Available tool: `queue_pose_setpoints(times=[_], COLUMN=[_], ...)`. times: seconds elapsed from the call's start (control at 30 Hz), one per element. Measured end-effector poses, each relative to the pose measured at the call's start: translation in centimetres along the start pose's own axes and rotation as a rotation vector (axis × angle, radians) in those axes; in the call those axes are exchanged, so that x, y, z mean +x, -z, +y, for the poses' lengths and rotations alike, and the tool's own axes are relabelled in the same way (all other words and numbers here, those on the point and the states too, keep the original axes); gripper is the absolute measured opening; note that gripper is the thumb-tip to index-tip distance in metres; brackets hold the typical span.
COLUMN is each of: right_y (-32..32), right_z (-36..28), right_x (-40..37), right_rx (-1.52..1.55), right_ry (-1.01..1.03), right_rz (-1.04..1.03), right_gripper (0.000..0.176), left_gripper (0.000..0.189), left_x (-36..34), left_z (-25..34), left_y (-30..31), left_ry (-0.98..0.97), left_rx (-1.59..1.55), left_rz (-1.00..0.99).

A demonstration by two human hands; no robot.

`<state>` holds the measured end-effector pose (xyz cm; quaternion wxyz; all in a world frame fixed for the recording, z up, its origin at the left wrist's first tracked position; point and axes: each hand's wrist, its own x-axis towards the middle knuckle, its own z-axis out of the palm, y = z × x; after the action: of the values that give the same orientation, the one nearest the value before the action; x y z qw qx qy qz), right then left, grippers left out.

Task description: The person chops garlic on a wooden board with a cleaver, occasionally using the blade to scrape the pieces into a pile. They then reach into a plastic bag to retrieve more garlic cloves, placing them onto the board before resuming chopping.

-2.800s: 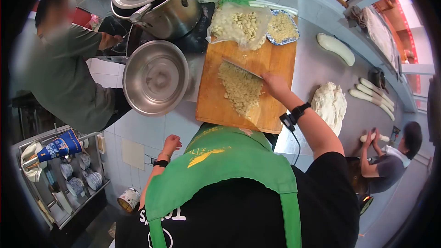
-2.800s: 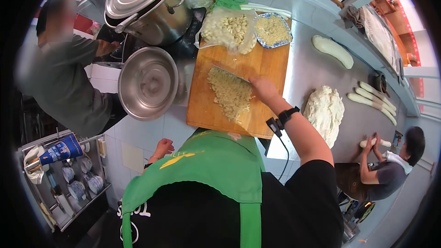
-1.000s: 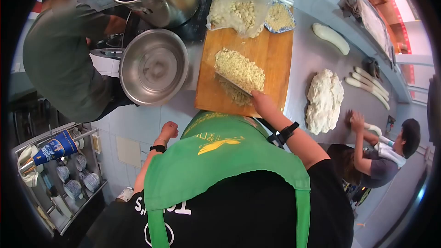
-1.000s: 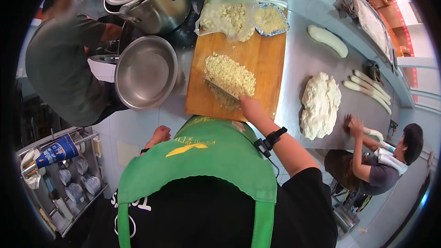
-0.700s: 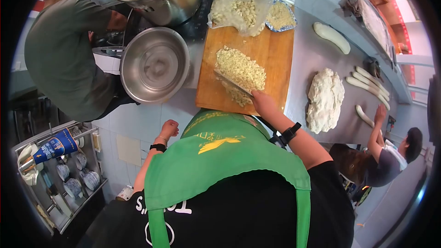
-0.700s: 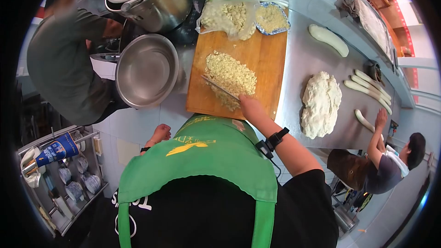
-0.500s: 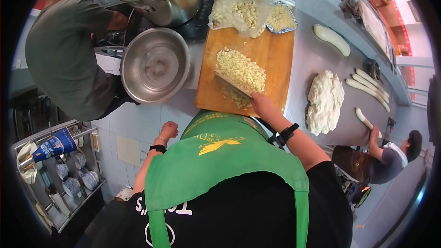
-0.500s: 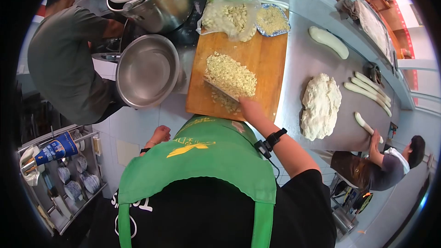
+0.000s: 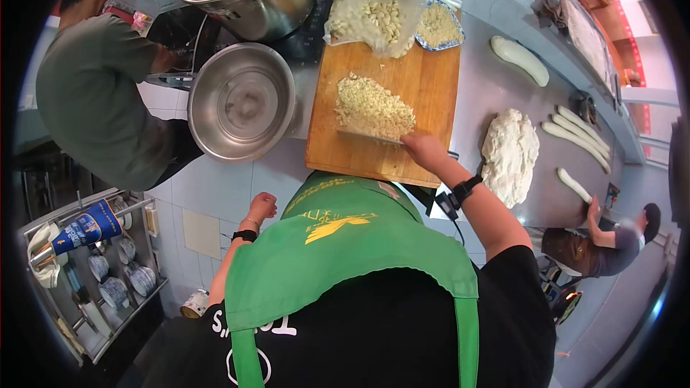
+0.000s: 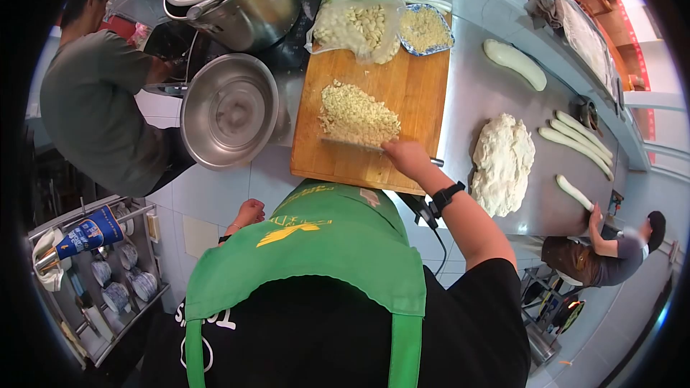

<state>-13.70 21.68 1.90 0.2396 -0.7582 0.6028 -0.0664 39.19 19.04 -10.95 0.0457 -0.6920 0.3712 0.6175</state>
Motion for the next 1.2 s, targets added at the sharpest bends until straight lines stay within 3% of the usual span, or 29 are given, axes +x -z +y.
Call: queue_pose_setpoints(times=[0.17, 0.27, 0.4, 0.47, 0.57, 0.67, 0.77, 0.9, 1.0, 1.07, 1.2], right_y=[3.0, -0.7, 0.5, 1.1, -0.7, 1.0, -1.9, -0.1, -0.4, -1.5, 0.1], right_z=[-2.1, -0.9, -1.6, -2.7, -1.0, -2.6, -0.8, -2.6, -2.7, -1.2, -3.0], right_x=[1.9, 1.9, 2.2, 1.9, 2.1, 1.9, 1.7, 1.6, 0.9, 1.3, 1.1], right_rx=[-0.035, -0.051, 0.021, 0.05, 0.035, 0.109, 0.05, 0.109, 0.153, 0.093, 0.201], right_ry=[-0.092, -0.206, -0.242, -0.306, -0.307, -0.321, -0.393, -0.424, -0.469, -0.496, -0.536], right_rz=[0.097, 0.112, 0.086, 0.196, 0.124, 0.223, 0.169, 0.168, 0.315, 0.156, 0.271], right_gripper=[0.008, 0.009, 0.01, 0.011, 0.011, 0.012, 0.014, 0.015, 0.014, 0.014, 0.014], left_gripper=[0.018, 0.018, 0.018, 0.018, 0.018, 0.018, 0.018, 0.019, 0.019, 0.019, 0.02], left_x=[-0.2, -0.3, -0.2, -0.2, 0.8, 0.3, 0.2, 1.0, 0.9, 0.7, 1.0], left_z=[0.6, -0.1, 0.3, 0.2, 0.4, 0.7, 1.1, 1.3, 1.6, 2.1, 2.1], left_y=[-0.4, -0.8, -0.4, -0.4, -0.7, -0.5, -0.9, -0.5, -0.7, -0.5, -0.6], left_ry=[-0.012, 0.002, -0.026, -0.013, 0.002, 0.008, -0.006, -0.035, -0.018, 0.0, -0.04], left_rx=[-0.009, -0.005, -0.032, -0.008, -0.015, -0.02, -0.014, -0.023, 0.008, 0.032, 0.023], left_rz=[0.011, 0.009, -0.002, 0.008, 0.018, -0.002, -0.025, -0.045, -0.014, -0.026, -0.026])
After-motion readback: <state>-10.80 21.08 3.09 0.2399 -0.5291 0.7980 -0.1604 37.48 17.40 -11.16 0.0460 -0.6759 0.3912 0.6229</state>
